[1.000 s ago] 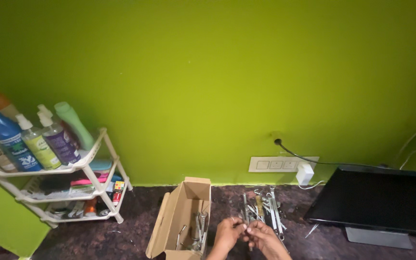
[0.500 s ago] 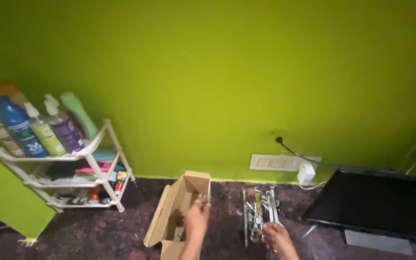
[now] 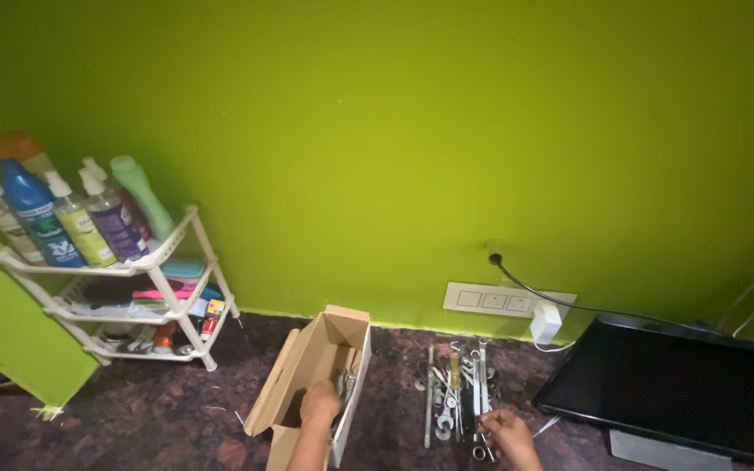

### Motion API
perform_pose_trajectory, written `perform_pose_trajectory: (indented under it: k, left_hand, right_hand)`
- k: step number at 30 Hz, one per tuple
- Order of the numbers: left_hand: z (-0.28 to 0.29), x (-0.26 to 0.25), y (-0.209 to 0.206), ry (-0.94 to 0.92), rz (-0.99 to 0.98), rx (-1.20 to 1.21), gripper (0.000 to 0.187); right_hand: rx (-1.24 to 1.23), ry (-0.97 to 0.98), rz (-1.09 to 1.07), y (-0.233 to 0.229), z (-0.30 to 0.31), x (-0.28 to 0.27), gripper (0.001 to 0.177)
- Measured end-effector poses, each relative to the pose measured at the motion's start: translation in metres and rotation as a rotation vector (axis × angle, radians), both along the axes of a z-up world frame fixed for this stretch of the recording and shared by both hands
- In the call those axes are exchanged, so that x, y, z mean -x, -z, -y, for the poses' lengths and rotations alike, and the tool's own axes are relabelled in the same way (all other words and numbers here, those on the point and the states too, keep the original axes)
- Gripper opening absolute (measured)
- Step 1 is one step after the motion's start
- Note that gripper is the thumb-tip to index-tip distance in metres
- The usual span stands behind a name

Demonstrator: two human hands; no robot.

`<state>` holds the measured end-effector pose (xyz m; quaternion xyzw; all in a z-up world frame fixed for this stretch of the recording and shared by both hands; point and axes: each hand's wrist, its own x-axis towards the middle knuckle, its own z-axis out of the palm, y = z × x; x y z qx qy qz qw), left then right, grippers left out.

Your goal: The person sorts through a collection of metal wrenches on a countertop by hand, picking up individual wrenches, and placing them into a cardboard box.

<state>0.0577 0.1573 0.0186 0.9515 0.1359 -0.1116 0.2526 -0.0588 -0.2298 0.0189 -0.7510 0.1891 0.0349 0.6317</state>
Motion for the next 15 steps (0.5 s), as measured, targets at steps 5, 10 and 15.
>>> perform_pose_trajectory:
  k: [5,10,15]
  left_hand:
    - [0.000,0.000,0.005,0.000,-0.058,0.017,0.033]
    - [-0.005,0.002,-0.001,0.130,-0.082,-0.040,0.032]
    - [-0.004,0.003,-0.010,0.016,-0.042,-0.029,0.033]
  right_hand:
    - [-0.086,0.002,-0.030,0.000,0.006,0.002,0.023]
    - [-0.026,0.020,-0.063,0.002,0.004,-0.002,0.025]
    - [-0.066,0.015,0.000,0.003,0.002,-0.005,0.024]
